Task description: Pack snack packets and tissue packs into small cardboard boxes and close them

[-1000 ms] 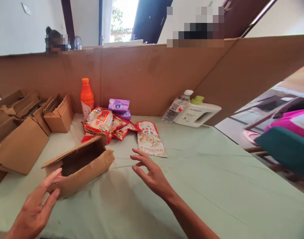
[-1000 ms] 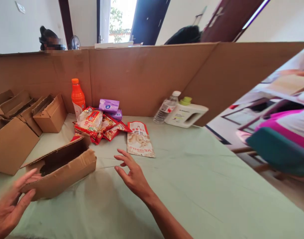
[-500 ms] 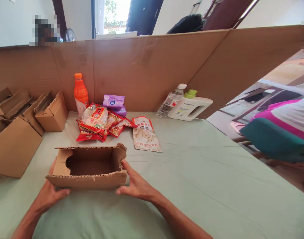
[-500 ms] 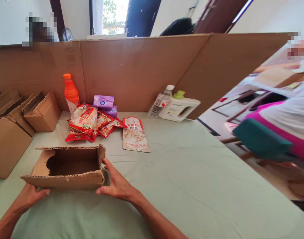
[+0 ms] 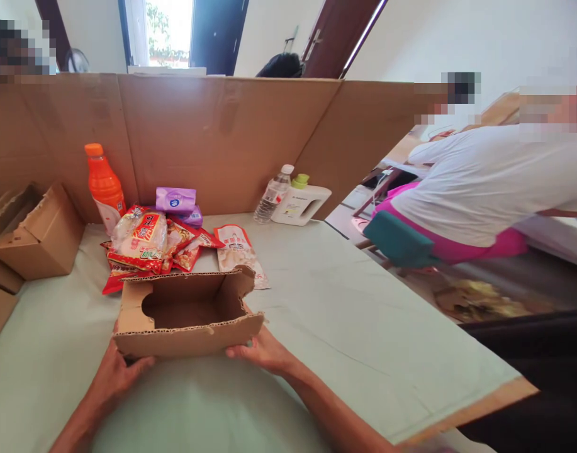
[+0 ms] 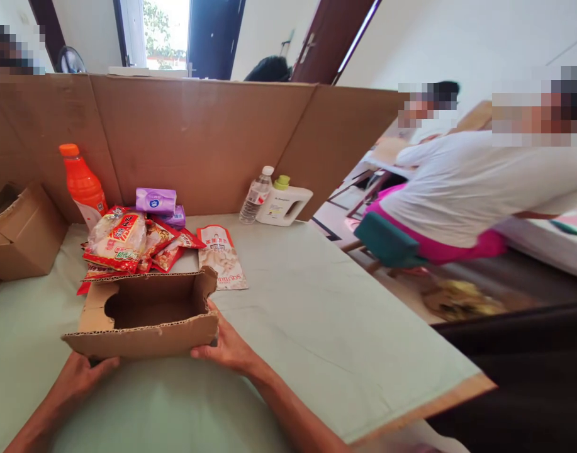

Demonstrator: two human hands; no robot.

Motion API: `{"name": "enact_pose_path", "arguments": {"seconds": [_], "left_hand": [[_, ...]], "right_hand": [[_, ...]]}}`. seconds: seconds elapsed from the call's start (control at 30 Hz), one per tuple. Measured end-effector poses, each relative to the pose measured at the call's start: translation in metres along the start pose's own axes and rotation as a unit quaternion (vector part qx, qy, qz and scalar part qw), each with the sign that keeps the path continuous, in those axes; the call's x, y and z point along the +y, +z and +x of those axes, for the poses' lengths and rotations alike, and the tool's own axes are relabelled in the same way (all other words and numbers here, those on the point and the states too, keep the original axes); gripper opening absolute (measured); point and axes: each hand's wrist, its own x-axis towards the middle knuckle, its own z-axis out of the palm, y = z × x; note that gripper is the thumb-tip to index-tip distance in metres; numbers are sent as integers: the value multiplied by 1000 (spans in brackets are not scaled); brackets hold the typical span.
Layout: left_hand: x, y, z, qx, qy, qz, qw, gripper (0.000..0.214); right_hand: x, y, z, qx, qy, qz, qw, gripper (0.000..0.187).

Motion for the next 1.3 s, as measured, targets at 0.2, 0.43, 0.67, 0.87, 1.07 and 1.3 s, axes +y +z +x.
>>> {"name": "enact_pose_path", "arguments": {"seconds": [0.2, 0.43, 0.67, 0.87, 1.07, 1.3], "left_hand": [[-20, 7, -2, 60, -1, 17, 998, 74], [-61, 18, 6, 101, 48, 55, 992, 74], [-45, 18, 6, 70, 84, 33, 993, 73], [-24, 11, 5, 52, 94, 22, 994, 84], [-8, 9, 3, 49, 95, 7, 994, 80], [2, -1, -7, 60, 103, 0, 993, 88]], "right_hand": [[2, -93, 33, 64, 57, -150, 985, 73], [14, -138, 142, 254, 200, -214, 922, 41], [7, -126, 147, 226, 232, -120, 938, 36], [-24, -160, 65, 256, 242, -49, 935, 24], [-64, -164, -15, 203, 233, -33, 951, 29], [-106, -102, -32, 9, 147, -131, 980, 42]]}}
